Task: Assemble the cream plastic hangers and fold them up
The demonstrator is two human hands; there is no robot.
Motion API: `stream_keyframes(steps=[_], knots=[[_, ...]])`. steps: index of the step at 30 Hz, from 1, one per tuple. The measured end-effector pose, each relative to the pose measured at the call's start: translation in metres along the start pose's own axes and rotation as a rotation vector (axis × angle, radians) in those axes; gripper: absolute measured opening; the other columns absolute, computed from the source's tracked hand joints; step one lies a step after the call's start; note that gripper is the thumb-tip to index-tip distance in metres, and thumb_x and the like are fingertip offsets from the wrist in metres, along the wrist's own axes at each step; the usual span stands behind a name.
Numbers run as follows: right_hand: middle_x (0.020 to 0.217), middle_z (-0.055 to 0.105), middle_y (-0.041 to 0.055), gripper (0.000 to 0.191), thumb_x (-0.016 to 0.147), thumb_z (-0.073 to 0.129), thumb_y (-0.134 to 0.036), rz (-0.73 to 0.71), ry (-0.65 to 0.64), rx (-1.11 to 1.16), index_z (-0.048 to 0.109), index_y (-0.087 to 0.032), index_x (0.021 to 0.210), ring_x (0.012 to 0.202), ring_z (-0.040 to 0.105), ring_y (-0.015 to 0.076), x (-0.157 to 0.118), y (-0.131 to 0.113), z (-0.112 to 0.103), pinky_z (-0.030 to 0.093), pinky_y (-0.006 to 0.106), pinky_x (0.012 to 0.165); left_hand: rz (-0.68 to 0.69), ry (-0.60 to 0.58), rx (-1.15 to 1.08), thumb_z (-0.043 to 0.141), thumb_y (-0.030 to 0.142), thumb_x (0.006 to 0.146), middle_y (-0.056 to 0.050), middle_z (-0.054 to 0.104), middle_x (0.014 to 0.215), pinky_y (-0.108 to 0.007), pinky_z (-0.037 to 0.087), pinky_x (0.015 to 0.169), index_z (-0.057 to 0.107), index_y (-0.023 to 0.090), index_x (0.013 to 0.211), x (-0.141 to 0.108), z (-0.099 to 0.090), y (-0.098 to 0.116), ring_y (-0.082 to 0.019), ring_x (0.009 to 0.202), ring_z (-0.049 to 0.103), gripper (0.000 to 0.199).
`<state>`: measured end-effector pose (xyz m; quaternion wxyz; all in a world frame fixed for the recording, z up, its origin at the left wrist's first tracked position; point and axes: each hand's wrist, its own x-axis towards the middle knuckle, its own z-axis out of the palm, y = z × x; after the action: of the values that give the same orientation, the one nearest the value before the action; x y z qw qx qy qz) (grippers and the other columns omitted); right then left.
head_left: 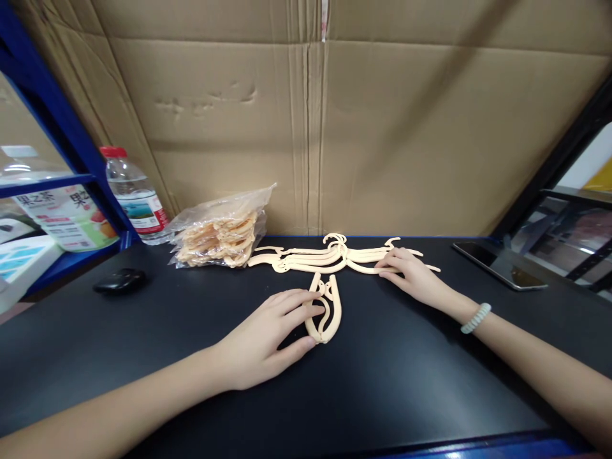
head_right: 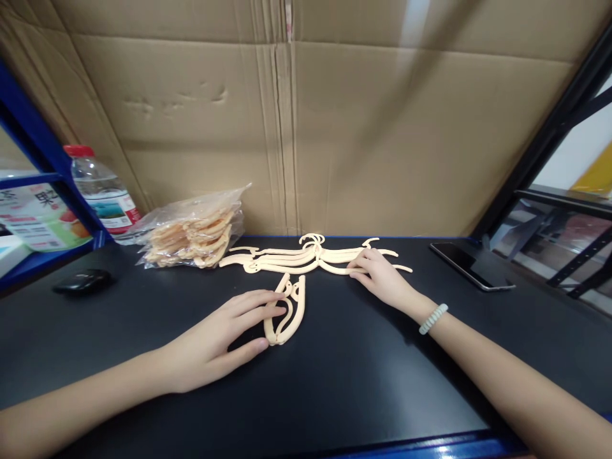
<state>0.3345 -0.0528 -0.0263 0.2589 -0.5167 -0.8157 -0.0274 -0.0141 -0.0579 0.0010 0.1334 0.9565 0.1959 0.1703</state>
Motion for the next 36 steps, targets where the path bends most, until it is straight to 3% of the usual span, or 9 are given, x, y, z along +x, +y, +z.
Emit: stream_keyframes(steps=[4, 9, 12, 19, 27, 30, 33, 36], knots=[[0.092, 0.062, 0.0086, 0.016, 0.092, 0.05, -0.029, -0.009, 0.032, 0.049, 0.063, -0.02, 0.088, 0.09, 0.057, 0.0236, 0.001, 0.0, 0.001, 0.048, 0.043, 0.083, -0.001, 0.015, -0.02, 0.05, 0.029, 0.093, -0.008, 0.046, 0.145, -0.046, 0.036, 0.111, 0.049, 0.027, 0.135, 0.0, 0.001, -0.002, -0.027, 0.135, 0.04, 0.042], [0.089, 0.064, 0.0072, 0.015, 0.093, 0.049, -0.03, 0.031, 0.081, 0.107, 0.059, -0.021, 0.089, 0.084, 0.06, 0.0222, 0.003, -0.005, 0.002, 0.05, 0.039, 0.077, 0.069, -0.149, -0.001, 0.053, 0.031, 0.092, -0.005, 0.034, 0.154, -0.055, 0.026, 0.114, 0.036, 0.032, 0.145, 0.007, -0.002, 0.002, -0.031, 0.143, 0.024, 0.056], [0.088, 0.065, 0.0067, 0.015, 0.092, 0.049, -0.03, 0.044, 0.081, 0.113, 0.059, -0.02, 0.086, 0.082, 0.061, 0.0215, 0.005, -0.008, 0.001, 0.05, 0.038, 0.076, 0.107, -0.21, 0.016, 0.051, 0.03, 0.093, -0.004, 0.033, 0.154, -0.054, 0.027, 0.113, 0.041, 0.033, 0.142, 0.009, -0.004, 0.005, -0.031, 0.144, 0.022, 0.05], [0.085, 0.067, 0.0064, 0.016, 0.092, 0.048, -0.03, 0.052, 0.103, 0.08, 0.059, -0.02, 0.086, 0.076, 0.063, 0.021, 0.006, -0.013, -0.004, 0.051, 0.035, 0.07, 0.166, -0.13, 0.014, 0.052, 0.025, 0.091, -0.009, 0.049, 0.143, -0.048, 0.032, 0.114, 0.05, 0.025, 0.136, 0.01, -0.003, 0.006, -0.029, 0.137, 0.037, 0.044], [0.093, 0.07, 0.0052, 0.016, 0.092, 0.052, -0.037, 0.176, 0.204, 0.147, 0.059, -0.022, 0.092, 0.083, 0.067, 0.0221, 0.002, -0.015, -0.02, 0.052, 0.033, 0.073, 0.12, -0.102, 0.069, 0.052, 0.029, 0.091, -0.01, 0.048, 0.144, -0.048, 0.034, 0.112, 0.05, 0.024, 0.135, 0.008, -0.001, 0.004, -0.03, 0.138, 0.034, 0.044], [0.091, 0.07, 0.0051, 0.018, 0.09, 0.054, -0.04, 0.203, 0.264, 0.137, 0.06, -0.023, 0.092, 0.082, 0.067, 0.0226, 0.0, -0.013, -0.03, 0.053, 0.035, 0.074, 0.013, 0.073, -0.051, 0.048, 0.027, 0.093, -0.008, 0.055, 0.136, -0.045, 0.039, 0.109, 0.051, 0.024, 0.132, 0.008, 0.0, 0.002, -0.026, 0.131, 0.045, 0.039], [0.088, 0.069, 0.0056, 0.021, 0.088, 0.057, -0.042, 0.232, 0.324, 0.179, 0.06, -0.022, 0.091, 0.081, 0.067, 0.0227, 0.0, -0.013, -0.038, 0.055, 0.037, 0.076, -0.252, 0.241, -0.261, 0.047, 0.032, 0.093, -0.009, 0.062, 0.123, -0.042, 0.048, 0.1, 0.055, 0.022, 0.123, 0.01, 0.003, -0.005, -0.024, 0.114, 0.058, 0.032], [0.091, 0.07, 0.0073, 0.023, 0.087, 0.058, -0.042, 0.226, 0.337, 0.212, 0.061, -0.021, 0.095, 0.084, 0.068, 0.0233, 0.0, -0.016, -0.042, 0.055, 0.038, 0.079, -0.525, 0.38, -0.514, 0.05, 0.04, 0.089, -0.011, 0.061, 0.121, -0.042, 0.052, 0.09, 0.047, 0.019, 0.127, 0.013, 0.006, -0.015, -0.024, 0.103, 0.063, 0.043]])
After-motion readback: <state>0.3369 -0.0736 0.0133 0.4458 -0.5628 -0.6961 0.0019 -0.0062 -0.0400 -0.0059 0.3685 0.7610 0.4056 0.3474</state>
